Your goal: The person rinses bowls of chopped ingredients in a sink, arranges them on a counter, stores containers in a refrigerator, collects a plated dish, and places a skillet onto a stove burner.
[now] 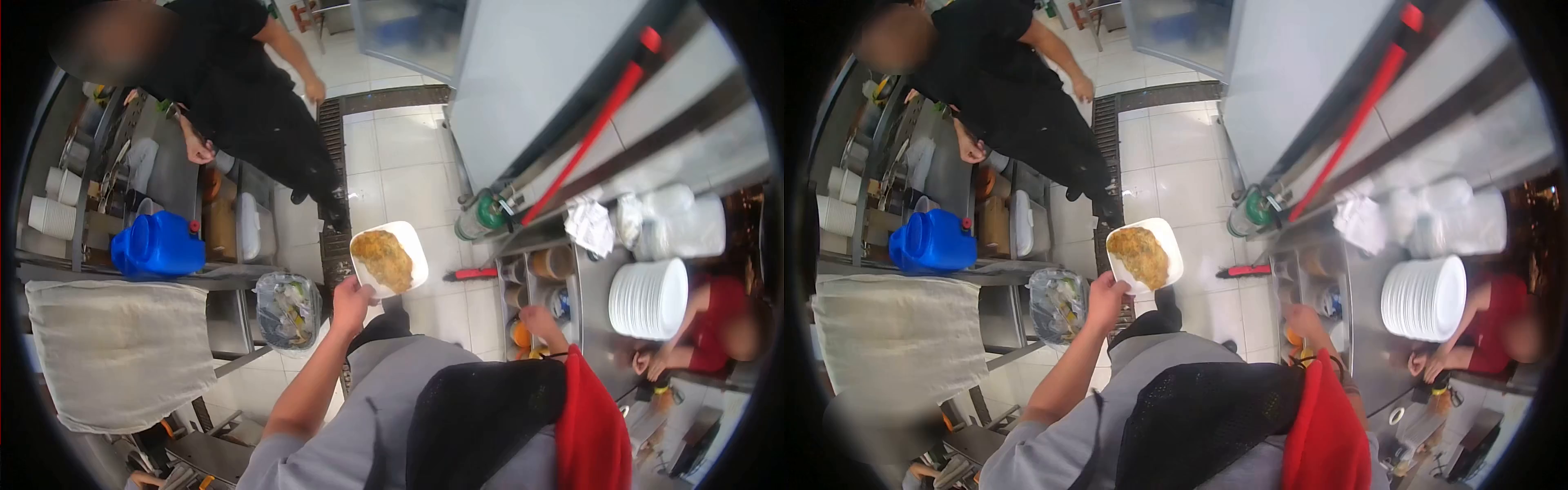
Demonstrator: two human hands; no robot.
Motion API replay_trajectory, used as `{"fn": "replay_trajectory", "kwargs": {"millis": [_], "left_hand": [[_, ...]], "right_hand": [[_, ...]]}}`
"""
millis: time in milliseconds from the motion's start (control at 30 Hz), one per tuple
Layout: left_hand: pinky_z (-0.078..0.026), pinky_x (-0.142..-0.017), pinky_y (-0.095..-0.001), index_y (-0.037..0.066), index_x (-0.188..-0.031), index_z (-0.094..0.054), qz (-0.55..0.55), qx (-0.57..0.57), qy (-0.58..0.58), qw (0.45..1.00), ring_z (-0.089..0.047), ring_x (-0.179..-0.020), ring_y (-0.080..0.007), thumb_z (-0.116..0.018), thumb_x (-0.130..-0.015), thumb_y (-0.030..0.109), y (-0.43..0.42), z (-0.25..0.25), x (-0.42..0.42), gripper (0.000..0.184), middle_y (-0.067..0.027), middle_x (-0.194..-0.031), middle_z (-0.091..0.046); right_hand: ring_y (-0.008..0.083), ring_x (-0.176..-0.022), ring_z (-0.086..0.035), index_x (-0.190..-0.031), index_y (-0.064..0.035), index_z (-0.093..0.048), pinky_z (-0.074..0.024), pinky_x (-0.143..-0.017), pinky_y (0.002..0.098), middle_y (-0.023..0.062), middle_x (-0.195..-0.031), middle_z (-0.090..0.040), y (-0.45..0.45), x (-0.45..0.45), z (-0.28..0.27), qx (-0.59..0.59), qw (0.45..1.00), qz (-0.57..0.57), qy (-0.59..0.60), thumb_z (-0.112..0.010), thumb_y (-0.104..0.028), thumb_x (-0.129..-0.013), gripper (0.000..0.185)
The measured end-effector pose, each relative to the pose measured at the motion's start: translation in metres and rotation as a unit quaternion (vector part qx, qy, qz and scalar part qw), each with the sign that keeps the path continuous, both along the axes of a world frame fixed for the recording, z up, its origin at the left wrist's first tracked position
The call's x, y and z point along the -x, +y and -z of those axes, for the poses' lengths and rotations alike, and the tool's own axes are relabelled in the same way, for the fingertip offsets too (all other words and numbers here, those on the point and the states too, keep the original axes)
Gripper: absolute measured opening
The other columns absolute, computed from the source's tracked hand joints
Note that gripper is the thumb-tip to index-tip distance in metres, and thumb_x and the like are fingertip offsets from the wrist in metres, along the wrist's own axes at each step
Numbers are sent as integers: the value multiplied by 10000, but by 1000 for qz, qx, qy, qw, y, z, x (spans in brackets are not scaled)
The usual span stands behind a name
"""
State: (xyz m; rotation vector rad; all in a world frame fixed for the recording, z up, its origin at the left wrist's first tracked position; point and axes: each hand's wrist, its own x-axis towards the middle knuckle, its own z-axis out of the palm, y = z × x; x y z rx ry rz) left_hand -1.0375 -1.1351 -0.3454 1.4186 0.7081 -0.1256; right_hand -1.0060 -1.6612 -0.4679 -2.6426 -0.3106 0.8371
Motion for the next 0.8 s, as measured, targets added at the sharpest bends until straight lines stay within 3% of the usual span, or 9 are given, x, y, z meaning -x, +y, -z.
{"fn": "replay_trajectory", "kwargs": {"millis": [67, 167, 200, 300, 400, 500, 567, 667, 800], "left_hand": [[-539, -679, -306, -69, -1076, -665, -14, 9, 0, 1000, -676, -736, -186, -571, -835, 30, 30, 9, -39, 277, -133, -933, -715], [-546, -672, -323, -48, -1063, -646, -19, 60, -13, 998, -661, -754, -191, -580, -846, 34, 56, 6, -118, 241, -113, -963, -702], [-541, -679, -323, -50, -1061, -646, -14, 76, -17, 997, -652, -756, -187, -575, -851, 31, 60, 6, -147, 236, -112, -957, -697], [-533, -690, -321, -47, -1059, -637, -9, 111, -23, 994, -633, -753, -177, -571, -866, 28, 70, 17, -244, 218, -116, -946, -689], [-525, -694, -319, -32, -1059, -612, -38, 152, -12, 988, -608, -735, -164, -573, -882, 31, 74, 25, -346, 192, -121, -934, -680], [-512, -641, -305, -16, -1000, -598, -108, 196, 0, 975, -591, -695, -154, -579, -883, 23, 88, 43, -451, 125, -104, -867, -650], [-503, -589, -290, -12, -942, -598, -168, 211, -17, 963, -588, -666, -151, -583, -877, 13, 111, 60, -514, 72, -85, -806, -624], [-469, -614, -281, -23, -1070, -582, -238, 202, 8, 950, -559, -679, -113, -549, -909, 22, 157, 49, -593, 170, -109, -863, -674], [-452, -559, -275, -26, -1063, -598, -351, 169, -2, 921, -554, -649, -108, -557, -902, 15, 250, 19, -662, 171, -117, -865, -684]], "right_hand": [[414, -927, -674, -906, -43, -733, -527, -840, 513, 204, -992, -719, -21, -1, 65, 87, 978, -181, -53, -513, -279, -935, 323], [388, -923, -679, -898, -62, -734, -530, -834, 516, 186, -986, -720, 33, -13, 40, 10, 992, -123, 32, -497, -244, -929, 300], [383, -906, -681, -909, -67, -721, -541, -806, 499, 161, -973, -717, 38, -15, 59, -15, 991, -127, 47, -589, -227, -875, 210], [369, -880, -684, -919, -82, -717, -549, -782, 476, 134, -954, -713, 93, -59, 43, -104, 976, -171, 82, -676, -203, -788, 183], [217, -735, -732, -987, 42, -700, -585, -673, 368, 142, -853, -718, 143, -144, 36, -151, 981, -76, 99, -538, -186, -989, 280], [206, -696, -701, -1005, 44, -698, -577, -670, 364, 121, -857, -720, 182, -269, 41, -102, 989, -107, 27, -551, -174, -985, 263], [162, -689, -646, -1094, 27, -686, -534, -648, 314, 73, -849, -690, 208, -353, 61, -244, 946, 174, 125, -573, -146, -992, 230], [160, -721, -669, -1128, 31, -688, -537, -649, 313, 82, -882, -708, 227, -498, 71, -255, 944, 193, 87, -581, -143, -977, 255], [256, -801, -729, -995, 23, -732, -571, -721, 410, 161, -896, -751, 277, -670, 2, -43, 984, 3, -172, -556, -159, -939, 260]]}}
